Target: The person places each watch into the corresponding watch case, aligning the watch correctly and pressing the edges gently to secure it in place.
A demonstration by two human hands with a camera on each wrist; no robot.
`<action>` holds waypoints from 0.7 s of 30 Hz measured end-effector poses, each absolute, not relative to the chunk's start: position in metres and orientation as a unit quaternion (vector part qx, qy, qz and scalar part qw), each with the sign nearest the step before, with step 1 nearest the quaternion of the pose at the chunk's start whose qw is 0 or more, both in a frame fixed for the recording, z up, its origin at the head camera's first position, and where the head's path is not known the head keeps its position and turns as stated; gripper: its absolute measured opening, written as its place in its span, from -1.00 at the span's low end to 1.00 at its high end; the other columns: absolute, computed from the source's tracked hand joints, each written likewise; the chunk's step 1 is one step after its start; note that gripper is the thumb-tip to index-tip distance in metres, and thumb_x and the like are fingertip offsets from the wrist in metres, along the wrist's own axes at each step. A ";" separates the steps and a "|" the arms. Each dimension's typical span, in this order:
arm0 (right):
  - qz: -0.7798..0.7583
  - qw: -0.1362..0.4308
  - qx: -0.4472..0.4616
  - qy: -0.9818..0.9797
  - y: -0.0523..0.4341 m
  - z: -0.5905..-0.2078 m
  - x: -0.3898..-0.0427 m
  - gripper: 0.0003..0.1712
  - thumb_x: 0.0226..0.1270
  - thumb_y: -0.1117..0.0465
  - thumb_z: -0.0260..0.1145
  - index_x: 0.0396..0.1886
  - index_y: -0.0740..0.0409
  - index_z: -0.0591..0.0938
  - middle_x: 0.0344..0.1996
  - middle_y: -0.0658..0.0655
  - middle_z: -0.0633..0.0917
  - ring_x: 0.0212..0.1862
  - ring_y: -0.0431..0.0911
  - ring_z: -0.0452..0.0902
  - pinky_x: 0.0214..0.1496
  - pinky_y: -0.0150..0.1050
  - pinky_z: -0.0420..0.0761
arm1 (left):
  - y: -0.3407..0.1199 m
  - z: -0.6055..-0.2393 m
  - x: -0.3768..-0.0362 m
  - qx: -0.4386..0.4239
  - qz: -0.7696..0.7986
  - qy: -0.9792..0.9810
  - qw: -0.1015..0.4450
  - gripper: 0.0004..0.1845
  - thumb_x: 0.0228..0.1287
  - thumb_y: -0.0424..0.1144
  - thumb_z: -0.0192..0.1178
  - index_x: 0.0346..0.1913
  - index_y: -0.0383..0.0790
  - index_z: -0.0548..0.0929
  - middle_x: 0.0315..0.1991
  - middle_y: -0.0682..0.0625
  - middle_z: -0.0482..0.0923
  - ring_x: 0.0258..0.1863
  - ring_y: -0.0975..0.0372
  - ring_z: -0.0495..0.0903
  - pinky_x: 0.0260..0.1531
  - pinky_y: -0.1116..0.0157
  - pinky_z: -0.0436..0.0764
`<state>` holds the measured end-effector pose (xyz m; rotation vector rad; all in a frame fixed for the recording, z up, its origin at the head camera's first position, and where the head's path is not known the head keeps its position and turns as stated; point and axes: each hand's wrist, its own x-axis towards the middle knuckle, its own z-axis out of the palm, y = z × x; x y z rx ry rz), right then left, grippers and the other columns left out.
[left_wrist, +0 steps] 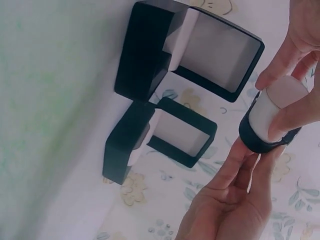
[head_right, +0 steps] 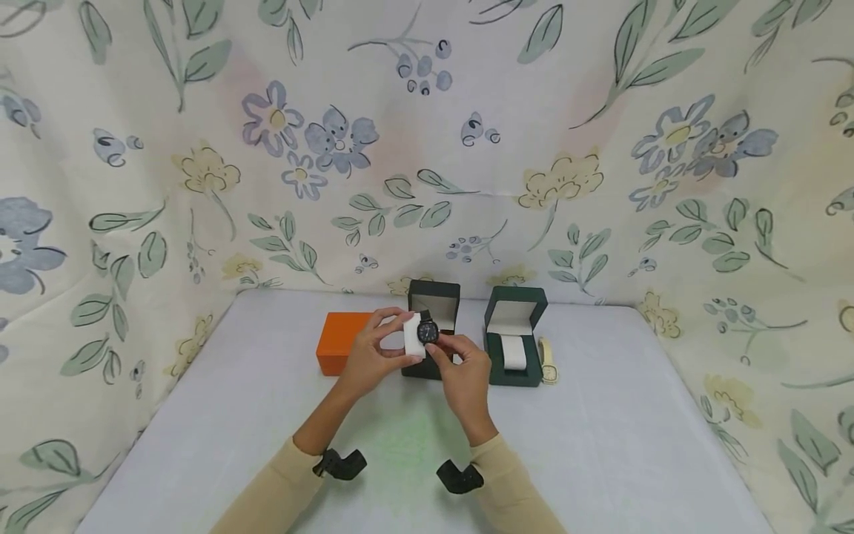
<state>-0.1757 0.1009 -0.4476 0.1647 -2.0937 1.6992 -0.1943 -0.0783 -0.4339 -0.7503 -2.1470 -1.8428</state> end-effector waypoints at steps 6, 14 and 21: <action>0.585 0.191 0.107 -0.781 0.110 -0.443 -0.178 -0.78 0.24 0.39 0.49 -0.11 0.34 0.77 -0.14 0.25 0.74 -0.07 0.11 0.68 -0.14 -0.38 0.72 | -0.083 -0.445 -0.206 -0.245 -0.625 -0.738 0.077 -0.26 0.07 -0.53 0.49 0.38 -0.33 0.51 0.35 -0.23 0.30 0.19 -0.13 0.49 -0.12 0.26 0.73; 0.560 0.092 0.233 -0.789 0.138 -0.445 -0.188 -0.04 0.15 0.31 0.57 0.53 0.00 0.34 0.45 0.12 0.40 0.35 0.16 0.45 0.10 0.03 0.70 | -0.088 -0.453 -0.217 -0.274 -0.624 -0.731 0.034 -0.25 0.09 -0.40 0.53 0.39 -0.07 0.55 0.36 0.02 0.39 0.22 -0.05 0.54 -0.13 0.22 0.75; 0.546 0.015 0.269 -0.793 0.145 -0.440 -0.189 0.11 0.09 0.45 0.55 0.60 0.12 0.20 0.55 0.24 0.21 0.42 0.29 0.32 0.17 0.23 0.60 | -0.090 -0.452 -0.215 -0.302 -0.616 -0.728 -0.010 -0.23 0.14 -0.35 0.51 0.45 -0.07 0.49 0.36 0.07 0.41 0.24 -0.05 0.51 -0.08 0.22 0.74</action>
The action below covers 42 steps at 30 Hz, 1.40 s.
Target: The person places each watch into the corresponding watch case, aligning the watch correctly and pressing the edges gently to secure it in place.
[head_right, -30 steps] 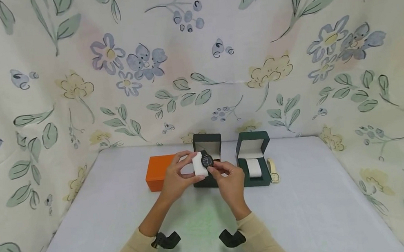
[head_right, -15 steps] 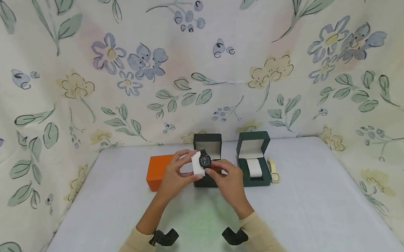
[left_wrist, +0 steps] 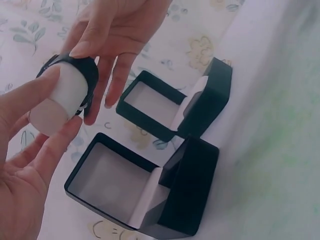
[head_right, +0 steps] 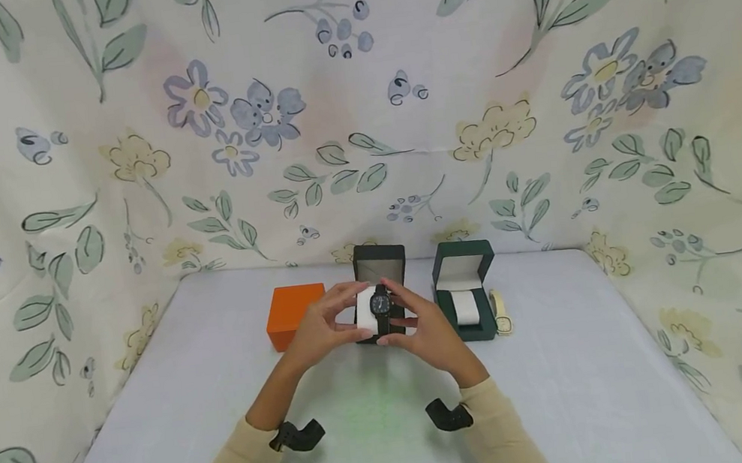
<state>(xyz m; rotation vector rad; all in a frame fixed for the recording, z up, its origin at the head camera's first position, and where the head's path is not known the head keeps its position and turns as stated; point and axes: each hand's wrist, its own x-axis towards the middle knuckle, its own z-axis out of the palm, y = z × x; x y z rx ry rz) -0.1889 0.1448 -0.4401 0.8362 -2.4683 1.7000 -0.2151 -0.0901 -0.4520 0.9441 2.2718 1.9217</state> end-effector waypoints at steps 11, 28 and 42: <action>0.563 0.016 0.256 -0.785 0.141 -0.418 -0.175 0.07 0.04 0.54 0.54 0.56 0.19 0.27 0.50 0.25 0.31 0.39 0.27 0.36 0.18 0.18 0.60 | -0.094 -0.452 -0.216 0.315 0.629 0.709 0.037 -0.15 0.14 -0.37 0.51 0.48 0.15 0.43 0.38 0.06 0.37 0.27 -0.03 0.48 -0.09 0.16 0.75; 0.554 0.046 0.269 -0.787 0.143 -0.411 -0.170 0.04 -0.02 0.45 0.60 0.50 0.31 0.34 0.44 0.31 0.39 0.34 0.24 0.44 0.15 0.06 0.64 | -0.087 -0.441 -0.205 0.298 0.625 0.722 0.011 -0.18 0.09 -0.49 0.50 0.45 -0.27 0.44 0.35 -0.13 0.43 0.15 -0.10 0.57 -0.15 0.20 0.76; 0.568 0.049 0.279 -0.773 0.153 -0.438 -0.186 0.06 -0.04 0.39 0.63 0.51 0.03 0.39 0.43 0.18 0.43 0.35 0.07 0.46 0.14 -0.05 0.67 | -0.087 -0.446 -0.210 0.302 0.635 0.711 0.031 -0.16 0.04 -0.57 0.49 0.45 -0.27 0.45 0.36 -0.12 0.43 0.14 -0.08 0.60 -0.10 0.01 0.74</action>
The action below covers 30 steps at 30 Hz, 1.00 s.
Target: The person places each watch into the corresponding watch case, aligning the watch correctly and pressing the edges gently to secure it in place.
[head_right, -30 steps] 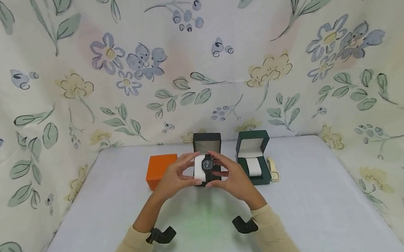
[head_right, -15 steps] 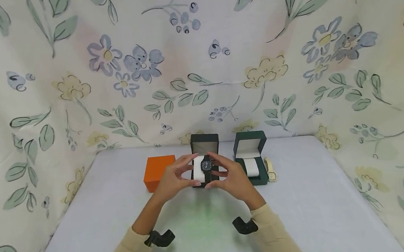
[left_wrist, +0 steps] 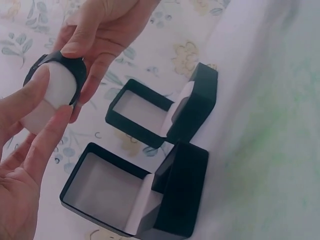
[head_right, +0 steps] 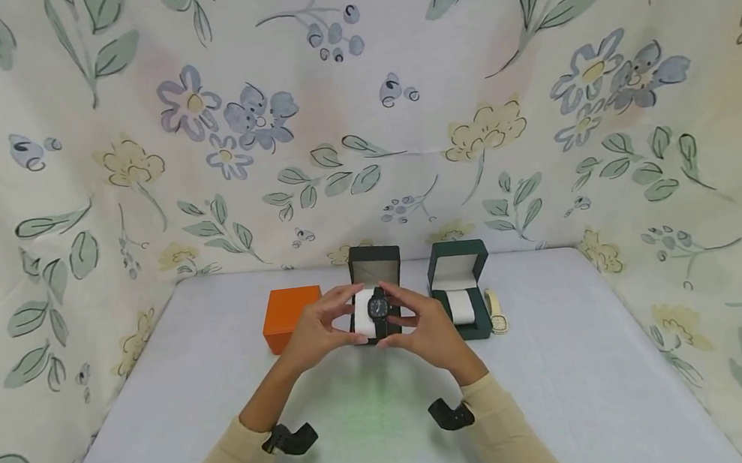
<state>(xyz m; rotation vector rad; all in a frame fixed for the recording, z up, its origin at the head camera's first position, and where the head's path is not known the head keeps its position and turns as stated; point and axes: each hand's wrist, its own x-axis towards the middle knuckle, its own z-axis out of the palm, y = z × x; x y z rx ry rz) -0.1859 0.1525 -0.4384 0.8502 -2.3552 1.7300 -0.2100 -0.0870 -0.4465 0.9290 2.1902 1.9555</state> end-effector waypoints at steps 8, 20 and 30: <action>0.577 0.082 0.277 -0.764 0.147 -0.432 -0.179 0.04 -0.10 0.53 0.62 0.46 0.28 0.40 0.39 0.36 0.44 0.30 0.21 0.48 0.12 -0.02 0.67 | -0.087 -0.447 -0.211 0.308 0.638 0.705 0.012 -0.18 0.01 -0.47 0.55 0.41 -0.08 0.53 0.29 0.01 0.49 0.10 0.01 0.64 -0.14 0.03 0.76; 0.574 0.051 0.281 -0.767 0.143 -0.418 -0.169 0.00 -0.01 0.51 0.60 0.47 0.36 0.36 0.33 0.33 0.49 0.30 0.22 0.48 0.15 0.06 0.64 | -0.086 -0.450 -0.209 0.318 0.639 0.700 0.023 -0.16 0.02 -0.55 0.51 0.43 -0.23 0.48 0.35 -0.08 0.44 0.16 -0.08 0.60 -0.16 0.09 0.76; 0.580 0.064 0.304 -0.753 0.148 -0.433 -0.178 -0.15 0.22 0.45 0.48 0.49 0.23 0.38 0.37 0.23 0.46 0.31 0.16 0.48 0.17 -0.02 0.65 | -0.083 -0.454 -0.209 0.340 0.645 0.684 0.000 -0.16 0.03 -0.48 0.54 0.44 -0.09 0.50 0.31 0.00 0.45 0.18 0.02 0.59 -0.19 0.01 0.76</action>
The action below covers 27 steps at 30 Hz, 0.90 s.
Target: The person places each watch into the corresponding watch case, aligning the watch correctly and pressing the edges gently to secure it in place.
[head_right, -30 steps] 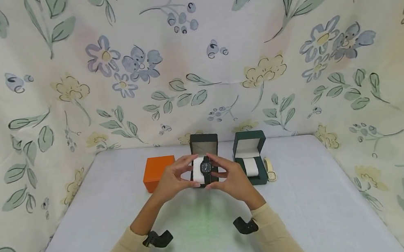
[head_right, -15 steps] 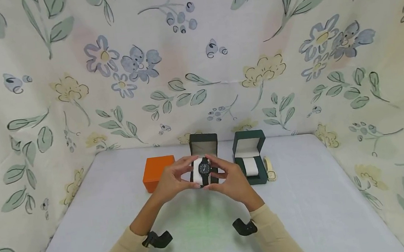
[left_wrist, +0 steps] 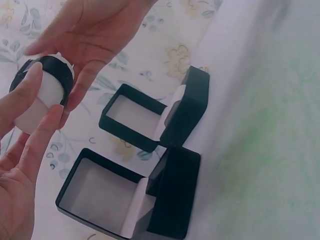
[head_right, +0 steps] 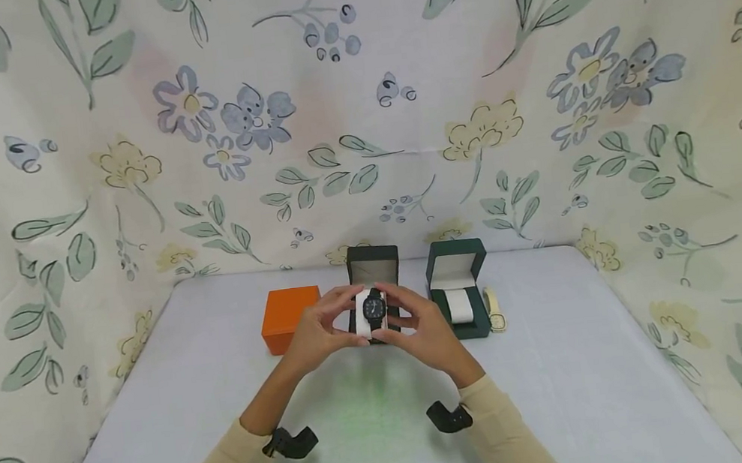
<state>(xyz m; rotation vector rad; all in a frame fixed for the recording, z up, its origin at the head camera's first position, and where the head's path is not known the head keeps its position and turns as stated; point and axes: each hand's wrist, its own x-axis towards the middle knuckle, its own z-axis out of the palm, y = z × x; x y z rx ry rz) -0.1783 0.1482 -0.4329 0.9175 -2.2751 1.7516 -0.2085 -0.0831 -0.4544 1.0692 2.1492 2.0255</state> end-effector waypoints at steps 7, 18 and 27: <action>0.593 0.070 0.303 -0.743 0.151 -0.444 -0.185 -0.26 0.29 0.44 0.43 0.46 0.16 0.44 0.34 0.17 0.50 0.28 0.11 0.53 0.14 -0.11 0.67 | -0.081 -0.459 -0.208 0.347 0.642 0.684 -0.010 -0.14 0.02 -0.50 0.53 0.45 -0.15 0.47 0.33 -0.07 0.42 0.20 0.00 0.57 -0.23 0.15 0.77; 0.631 0.072 0.300 -0.712 0.149 -0.447 -0.187 -0.31 0.29 0.49 0.40 0.42 0.21 0.48 0.34 0.24 0.51 0.29 0.01 0.52 0.18 -0.18 0.64 | -0.081 -0.456 -0.209 0.343 0.640 0.687 -0.007 -0.14 0.02 -0.50 0.52 0.45 -0.14 0.48 0.33 -0.06 0.38 0.23 0.04 0.51 -0.21 0.16 0.77; 0.634 0.070 0.290 -0.713 0.147 -0.447 -0.188 -0.29 0.31 0.41 0.43 0.45 0.20 0.45 0.37 0.23 0.48 0.30 -0.01 0.52 0.19 -0.19 0.64 | -0.079 -0.455 -0.208 0.340 0.640 0.689 -0.012 -0.15 0.05 -0.51 0.51 0.46 -0.18 0.45 0.30 -0.21 0.37 0.21 0.01 0.49 -0.22 0.17 0.77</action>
